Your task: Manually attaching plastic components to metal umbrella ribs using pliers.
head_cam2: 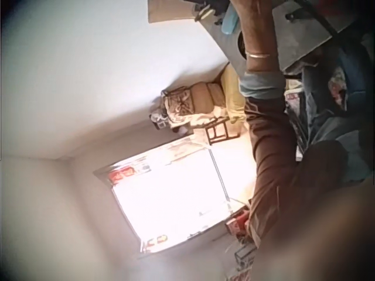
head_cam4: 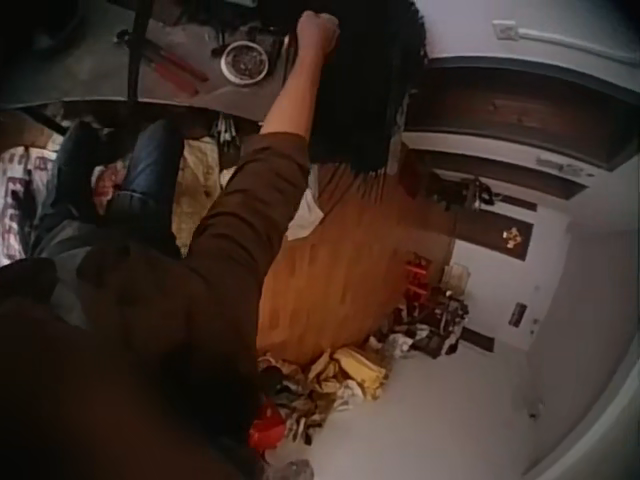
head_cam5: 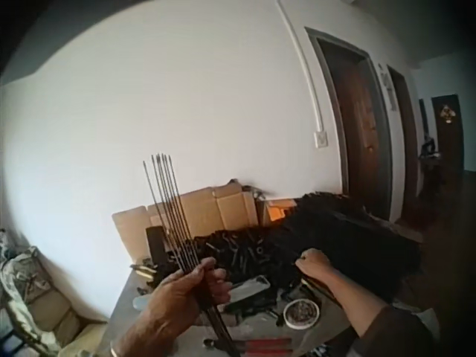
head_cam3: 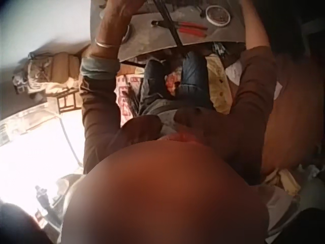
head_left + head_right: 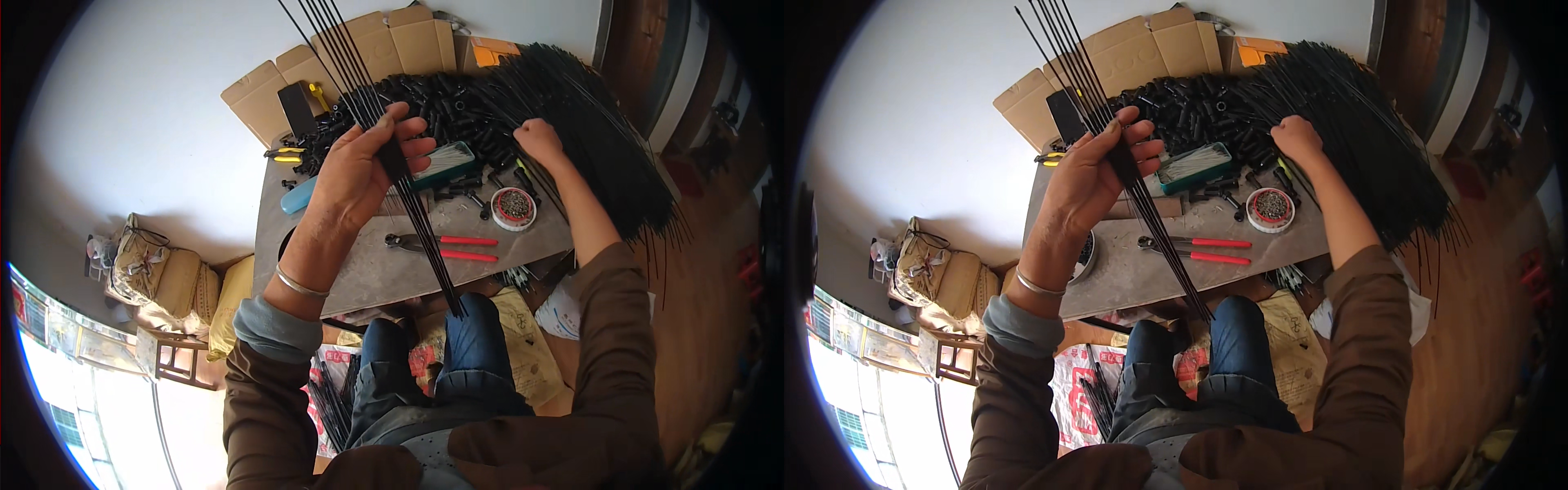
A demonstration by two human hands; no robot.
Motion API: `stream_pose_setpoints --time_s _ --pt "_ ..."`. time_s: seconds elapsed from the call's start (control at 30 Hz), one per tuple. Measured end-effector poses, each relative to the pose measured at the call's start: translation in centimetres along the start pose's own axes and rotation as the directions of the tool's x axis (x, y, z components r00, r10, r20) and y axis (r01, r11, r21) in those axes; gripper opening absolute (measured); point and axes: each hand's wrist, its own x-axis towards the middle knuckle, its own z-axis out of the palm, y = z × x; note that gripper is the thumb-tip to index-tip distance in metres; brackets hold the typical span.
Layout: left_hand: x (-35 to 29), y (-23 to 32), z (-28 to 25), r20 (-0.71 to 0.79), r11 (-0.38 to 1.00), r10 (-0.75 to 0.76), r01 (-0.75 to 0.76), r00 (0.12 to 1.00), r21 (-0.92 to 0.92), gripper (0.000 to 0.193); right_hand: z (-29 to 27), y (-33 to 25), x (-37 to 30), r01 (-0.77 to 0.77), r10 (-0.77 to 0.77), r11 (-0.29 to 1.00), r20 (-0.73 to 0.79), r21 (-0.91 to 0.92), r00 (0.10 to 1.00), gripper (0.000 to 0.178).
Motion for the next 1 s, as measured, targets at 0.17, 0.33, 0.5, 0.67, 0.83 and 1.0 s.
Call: stream_pose_setpoints --time_s 0.17,0.33,0.5,0.67,0.83,1.0 --pt "1.1 -0.3 -1.0 -0.089 0.999 -0.005 0.009 0.996 0.051 0.029 -4.7 -7.7 -4.8 -0.141 -0.099 0.604 0.249 0.784 0.963 0.018" --pt "1.7 -0.4 -0.4 -0.157 0.999 0.022 -0.016 0.987 0.044 0.029 -6.2 -12.8 -13.9 0.014 -0.309 0.566 0.196 0.825 0.931 0.014" --pt "1.5 -0.6 0.0 -0.220 0.992 0.125 -0.121 0.968 0.030 0.028 -3.0 -14.9 -20.1 0.423 -0.460 0.640 -0.123 0.642 0.880 0.011" --pt "0.0 -0.6 0.9 -0.308 0.985 0.170 -0.174 0.936 0.013 0.021 -2.9 -15.7 -19.4 0.234 -0.297 0.455 -0.101 0.859 0.949 0.007" --pt "-0.4 -0.1 1.3 -0.256 0.987 0.160 -0.162 0.953 0.012 0.022 -0.5 -16.1 -21.2 0.438 -0.472 0.562 -0.163 0.702 0.867 0.009" --pt "-0.8 0.2 0.1 -0.248 0.983 0.179 -0.167 0.952 0.071 0.021 0.3 -15.3 -22.7 0.485 -0.564 0.623 -0.077 0.614 0.822 0.011"
